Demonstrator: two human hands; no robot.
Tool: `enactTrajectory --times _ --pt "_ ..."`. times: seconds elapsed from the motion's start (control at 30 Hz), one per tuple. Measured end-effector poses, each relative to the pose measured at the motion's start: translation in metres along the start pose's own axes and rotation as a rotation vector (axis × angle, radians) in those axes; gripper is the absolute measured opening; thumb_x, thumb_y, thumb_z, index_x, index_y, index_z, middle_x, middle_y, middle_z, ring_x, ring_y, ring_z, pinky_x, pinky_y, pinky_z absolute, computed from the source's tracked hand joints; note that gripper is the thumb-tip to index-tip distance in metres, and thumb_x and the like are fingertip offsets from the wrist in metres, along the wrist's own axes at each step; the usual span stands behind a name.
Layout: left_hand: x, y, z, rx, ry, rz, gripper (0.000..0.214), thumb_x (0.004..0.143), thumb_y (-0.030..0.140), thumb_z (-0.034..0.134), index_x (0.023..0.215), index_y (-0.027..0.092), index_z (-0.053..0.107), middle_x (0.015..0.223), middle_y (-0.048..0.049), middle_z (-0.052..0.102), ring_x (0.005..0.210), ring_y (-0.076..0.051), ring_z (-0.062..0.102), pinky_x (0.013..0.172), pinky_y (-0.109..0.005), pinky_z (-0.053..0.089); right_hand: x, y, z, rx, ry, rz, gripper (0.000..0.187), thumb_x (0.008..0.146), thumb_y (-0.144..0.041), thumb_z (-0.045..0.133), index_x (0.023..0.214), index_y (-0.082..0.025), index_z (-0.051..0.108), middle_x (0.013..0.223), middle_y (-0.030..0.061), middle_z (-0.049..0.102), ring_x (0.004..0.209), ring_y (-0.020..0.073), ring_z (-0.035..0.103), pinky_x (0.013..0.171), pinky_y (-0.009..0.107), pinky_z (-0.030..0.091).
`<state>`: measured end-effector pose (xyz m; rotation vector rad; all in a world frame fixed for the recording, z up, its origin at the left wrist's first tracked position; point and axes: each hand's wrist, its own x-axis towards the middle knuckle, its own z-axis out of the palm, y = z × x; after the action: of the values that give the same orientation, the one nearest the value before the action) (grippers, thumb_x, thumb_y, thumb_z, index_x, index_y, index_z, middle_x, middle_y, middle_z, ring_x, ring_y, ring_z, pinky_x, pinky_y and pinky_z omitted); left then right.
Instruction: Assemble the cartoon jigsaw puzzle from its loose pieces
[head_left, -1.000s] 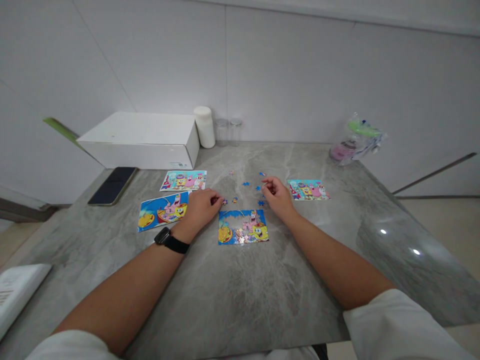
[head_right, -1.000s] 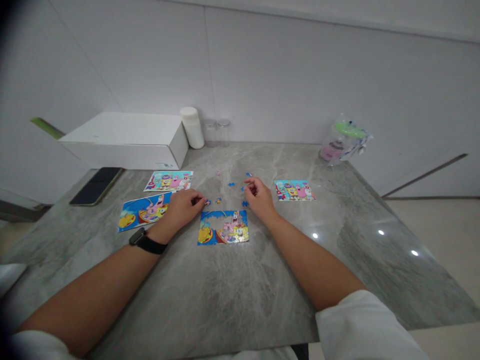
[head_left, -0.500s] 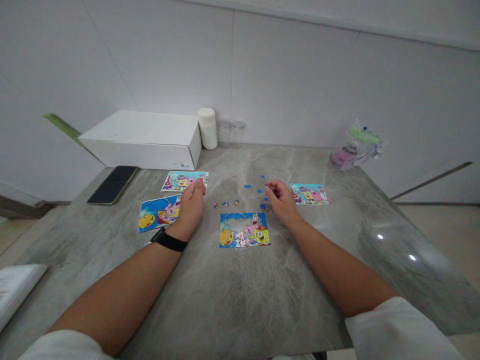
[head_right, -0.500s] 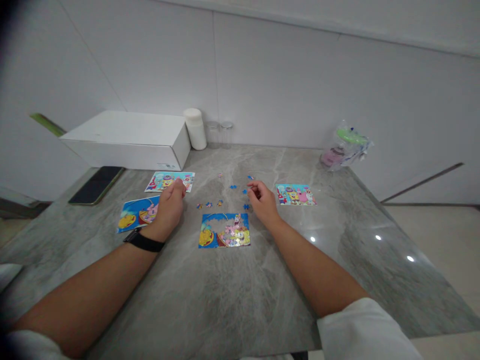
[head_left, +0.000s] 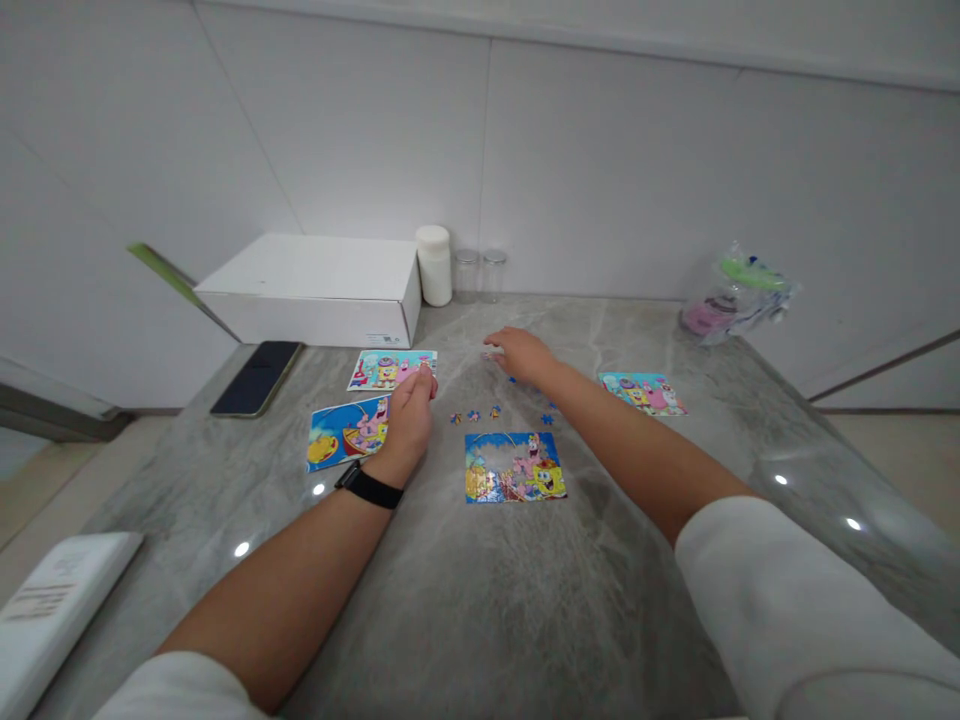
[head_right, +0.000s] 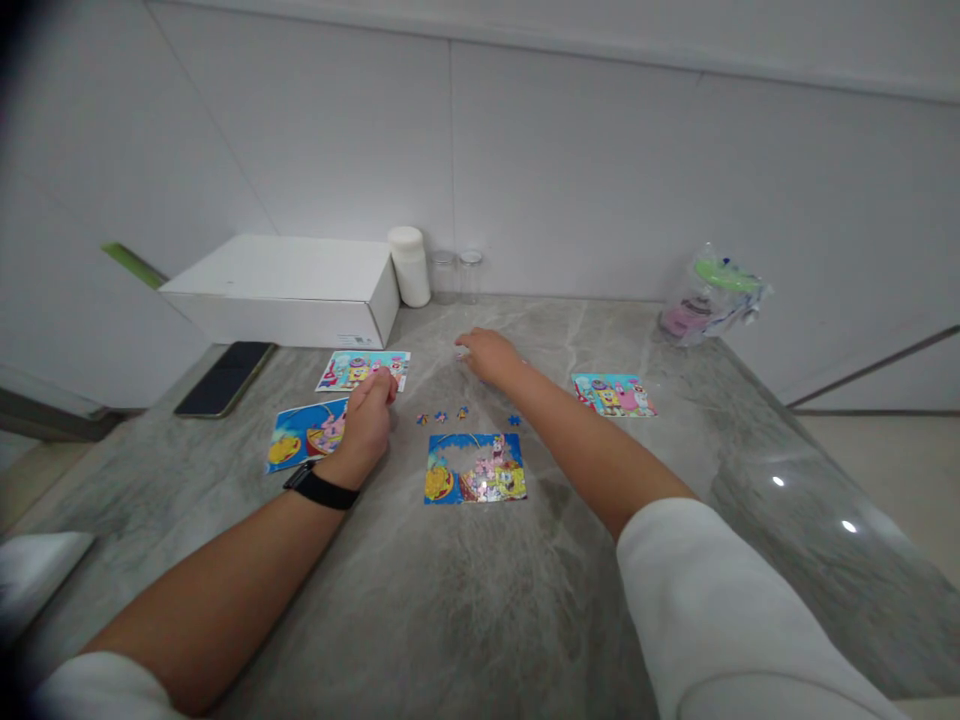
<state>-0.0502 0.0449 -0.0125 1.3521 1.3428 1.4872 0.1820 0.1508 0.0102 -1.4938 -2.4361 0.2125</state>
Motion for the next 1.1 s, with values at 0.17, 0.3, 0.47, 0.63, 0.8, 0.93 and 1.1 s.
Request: enactTrajectory --times 0.17,0.3,0.47,0.63,0.8,0.93,1.1 --pt "0.0 0.007 -0.002 0.079 -0.033 -0.012 0.053 0.099 0.066 0.042 0.067 0.023 0.042 0.068 -0.0007 0.044 0.069 -0.018 0.044 0.068 -0.03 0.042 0.035 0.01 0.016 0.112 -0.052 0.008 0.017 0.073 -0.011 0.081 0.084 -0.023 0.081 0.1 0.0116 0.076 0.097 0.029 0.067 0.092 0.04 0.047" --pt "0.0 0.01 -0.001 0.101 -0.041 -0.015 0.055 0.098 0.07 0.038 0.067 0.024 0.039 0.067 -0.0009 0.044 0.069 -0.018 0.044 0.069 -0.031 0.043 0.048 0.021 0.015 0.121 -0.132 0.018 0.02 0.061 -0.016 0.088 0.059 -0.024 0.07 0.068 0.0054 0.068 0.076 0.0219 0.063 0.08 0.036 0.047" --pt "-0.001 0.012 0.0 0.1 -0.046 0.015 0.053 0.1 0.064 0.041 0.066 0.023 0.041 0.067 -0.0002 0.043 0.068 -0.017 0.044 0.069 -0.03 0.042 0.052 0.022 0.008 0.134 -0.199 0.04 0.03 0.055 -0.016 0.09 0.05 -0.024 0.061 0.052 0.0 0.058 0.06 0.0164 0.054 0.069 0.032 0.044" --pt "-0.003 0.013 -0.001 0.102 -0.071 0.043 0.049 0.101 0.057 0.043 0.066 0.023 0.042 0.065 0.0008 0.044 0.068 -0.017 0.045 0.068 -0.03 0.041 0.027 0.003 -0.005 0.402 -0.144 0.089 0.017 0.062 -0.012 0.081 0.07 -0.022 0.07 0.067 -0.0011 0.068 0.062 0.0138 0.055 0.067 0.029 0.043" --pt "-0.01 0.02 -0.001 0.189 -0.148 0.1 0.049 0.101 0.056 0.042 0.068 0.022 0.049 0.068 -0.0004 0.052 0.073 -0.018 0.052 0.072 -0.03 0.043 -0.032 -0.027 -0.026 0.916 -0.098 0.141 0.013 0.072 -0.027 0.077 0.083 -0.02 0.071 0.071 -0.0016 0.07 0.066 0.0129 0.061 0.065 0.025 0.046" --pt "-0.025 0.035 0.001 0.234 -0.254 0.19 0.034 0.099 0.049 0.052 0.081 0.021 0.062 0.072 0.0006 0.056 0.071 -0.017 0.052 0.069 -0.03 0.041 -0.087 -0.051 -0.041 1.193 -0.05 0.292 0.026 0.069 -0.033 0.083 0.083 -0.02 0.066 0.085 0.0039 0.079 0.076 0.0164 0.071 0.068 0.027 0.051" --pt "-0.049 0.063 0.009 0.239 -0.377 0.219 0.023 0.092 0.043 0.066 0.101 0.022 0.07 0.07 0.0029 0.052 0.068 -0.015 0.049 0.066 -0.028 0.04 -0.141 -0.078 -0.055 1.445 0.046 0.42 0.032 0.064 -0.037 0.089 0.082 -0.021 0.068 0.087 0.001 0.076 0.081 0.0154 0.069 0.069 0.026 0.052"
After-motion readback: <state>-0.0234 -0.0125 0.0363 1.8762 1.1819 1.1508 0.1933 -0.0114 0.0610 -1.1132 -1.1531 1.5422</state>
